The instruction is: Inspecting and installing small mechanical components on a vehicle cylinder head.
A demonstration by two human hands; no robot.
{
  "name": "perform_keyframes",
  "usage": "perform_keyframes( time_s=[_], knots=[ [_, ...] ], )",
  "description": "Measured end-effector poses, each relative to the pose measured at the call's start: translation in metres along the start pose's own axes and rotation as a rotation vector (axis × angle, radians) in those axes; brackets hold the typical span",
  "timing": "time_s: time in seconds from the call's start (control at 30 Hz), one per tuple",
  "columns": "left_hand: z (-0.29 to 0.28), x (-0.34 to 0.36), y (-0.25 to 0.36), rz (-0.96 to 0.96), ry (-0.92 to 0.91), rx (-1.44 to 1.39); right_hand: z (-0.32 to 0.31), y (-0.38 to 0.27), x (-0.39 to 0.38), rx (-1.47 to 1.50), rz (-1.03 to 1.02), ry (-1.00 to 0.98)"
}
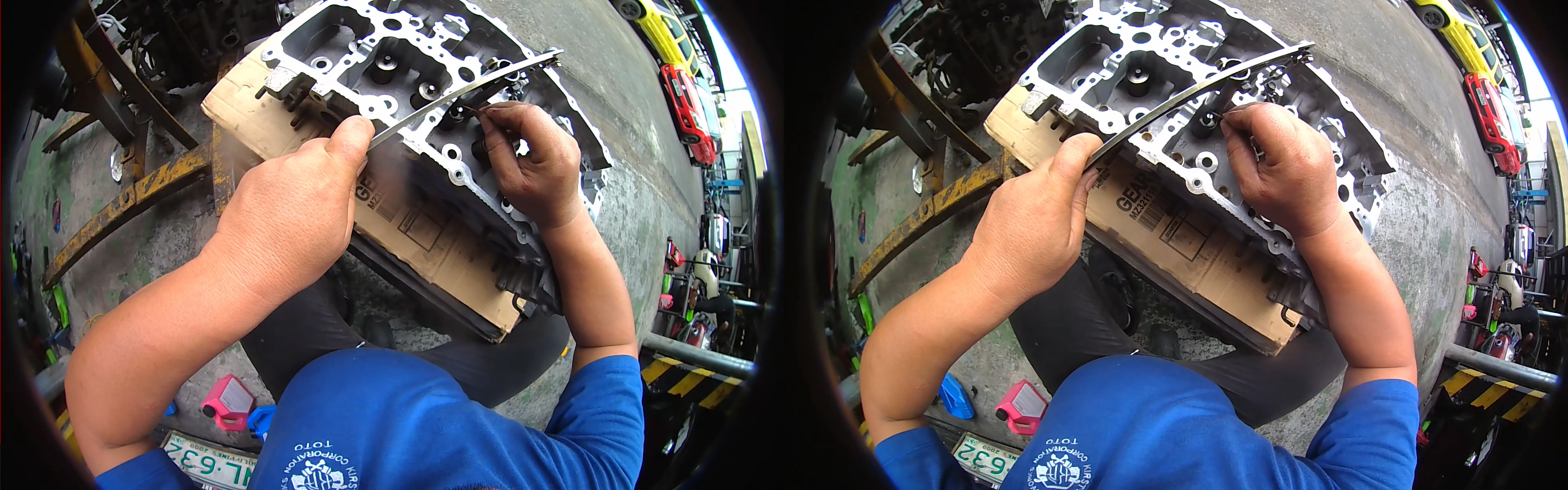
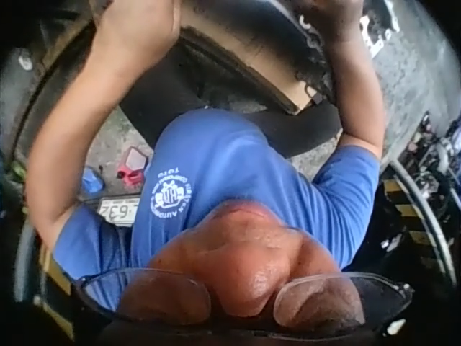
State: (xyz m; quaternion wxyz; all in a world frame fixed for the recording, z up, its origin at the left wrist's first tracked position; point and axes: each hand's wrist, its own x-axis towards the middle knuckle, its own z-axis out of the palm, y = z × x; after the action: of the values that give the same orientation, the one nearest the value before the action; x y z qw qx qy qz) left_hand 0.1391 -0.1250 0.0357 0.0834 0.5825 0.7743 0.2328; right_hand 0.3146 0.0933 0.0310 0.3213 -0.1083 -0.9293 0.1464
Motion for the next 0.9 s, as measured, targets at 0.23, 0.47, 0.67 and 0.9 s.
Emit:
perform_keyframes(
  time_s=[0.23,0.47,0.67,0.9],
  knots=[
    [0.0034,-0.0029,0.0027,0.000,0.004,-0.006,0.0004,-0.0033,-0.0004,0.044,0.044,0.009],
    [0.0027,-0.0029,0.0040,-0.001,0.006,0.006,0.0009,-0.0057,0.0016,-0.008,-0.029,-0.034],
    [0.0035,-0.0034,0.0030,0.012,0.023,-0.014,0.0019,-0.0044,0.0035,-0.079,-0.100,-0.055],
    [0.0010,-0.0009,0.0021,-0.010,-0.003,-0.001,0.0019,-0.0047,0.0030,-0.063,-0.103,-0.054]
  ],
)
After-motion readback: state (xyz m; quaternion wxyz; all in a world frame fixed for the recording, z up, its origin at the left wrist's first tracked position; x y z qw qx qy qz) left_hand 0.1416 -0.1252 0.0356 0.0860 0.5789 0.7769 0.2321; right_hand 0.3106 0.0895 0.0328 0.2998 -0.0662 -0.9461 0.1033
